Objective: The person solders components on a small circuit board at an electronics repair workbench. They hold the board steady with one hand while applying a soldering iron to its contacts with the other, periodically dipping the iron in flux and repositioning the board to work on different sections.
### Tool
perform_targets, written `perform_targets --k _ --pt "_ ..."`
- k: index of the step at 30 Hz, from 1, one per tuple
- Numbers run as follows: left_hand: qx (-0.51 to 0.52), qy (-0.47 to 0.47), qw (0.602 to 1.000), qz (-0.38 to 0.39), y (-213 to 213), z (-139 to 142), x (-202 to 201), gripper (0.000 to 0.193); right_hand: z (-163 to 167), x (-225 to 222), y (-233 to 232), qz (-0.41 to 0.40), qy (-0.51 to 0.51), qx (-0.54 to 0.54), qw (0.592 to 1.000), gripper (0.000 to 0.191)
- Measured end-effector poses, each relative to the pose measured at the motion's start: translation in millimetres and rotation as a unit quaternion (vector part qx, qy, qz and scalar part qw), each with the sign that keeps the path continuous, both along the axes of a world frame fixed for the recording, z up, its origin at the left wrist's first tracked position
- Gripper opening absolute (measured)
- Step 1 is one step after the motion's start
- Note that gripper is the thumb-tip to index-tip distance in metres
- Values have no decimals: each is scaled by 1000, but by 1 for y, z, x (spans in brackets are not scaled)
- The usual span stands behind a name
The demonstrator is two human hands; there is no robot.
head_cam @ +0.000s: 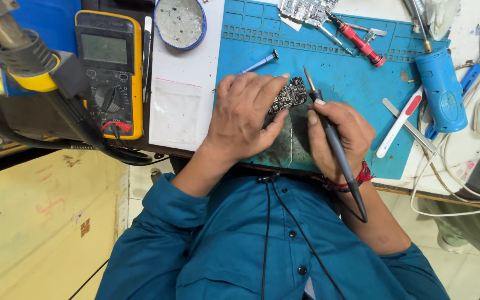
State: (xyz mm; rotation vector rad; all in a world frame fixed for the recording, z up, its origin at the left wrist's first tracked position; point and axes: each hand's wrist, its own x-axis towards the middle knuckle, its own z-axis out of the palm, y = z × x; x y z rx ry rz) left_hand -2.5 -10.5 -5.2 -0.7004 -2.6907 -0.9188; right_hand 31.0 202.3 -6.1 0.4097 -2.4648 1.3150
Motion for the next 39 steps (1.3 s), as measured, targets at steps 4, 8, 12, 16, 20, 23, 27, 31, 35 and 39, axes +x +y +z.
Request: perform_targets --k 4,8,12,16,20,23,27,31,35,39 --pt "-3 35 999 14 2 1 -4 61 -7 1 2 -42 8 -8 999 20" --pt "-13 20 1000 15 3 0 -4 60 -11 4 5 -26 13 4 1000 14" --pt "4 -5 1000 -4 0 -3 -4 58 -11 1 4 9 26 7 1000 11" --pt "19 -5 1000 -6 -1 -6 -4 55 -9 0 2 14 16 27 999 12" --pt "23 -3 1000 -6 -3 -7 -4 54 -8 -1 -1 12 9 37 999 12" --pt "27 -3 1000 -6 -3 -7 -4 53 -8 -1 -2 13 12 39 999 13" --pt "28 -4 1000 -3 -3 -7 -5 51 -9 -1 -1 18 15 40 999 12" --pt "30 -5 1000 -4 -3 -8 -5 50 -10 -2 -1 16 12 36 999 13" --pt "32 -6 999 -6 -4 -8 -5 50 -11 -2 -1 14 11 29 999 13" --pt "38 -9 999 -8 -3 -8 -6 50 -10 -3 -1 11 18 33 999 13"
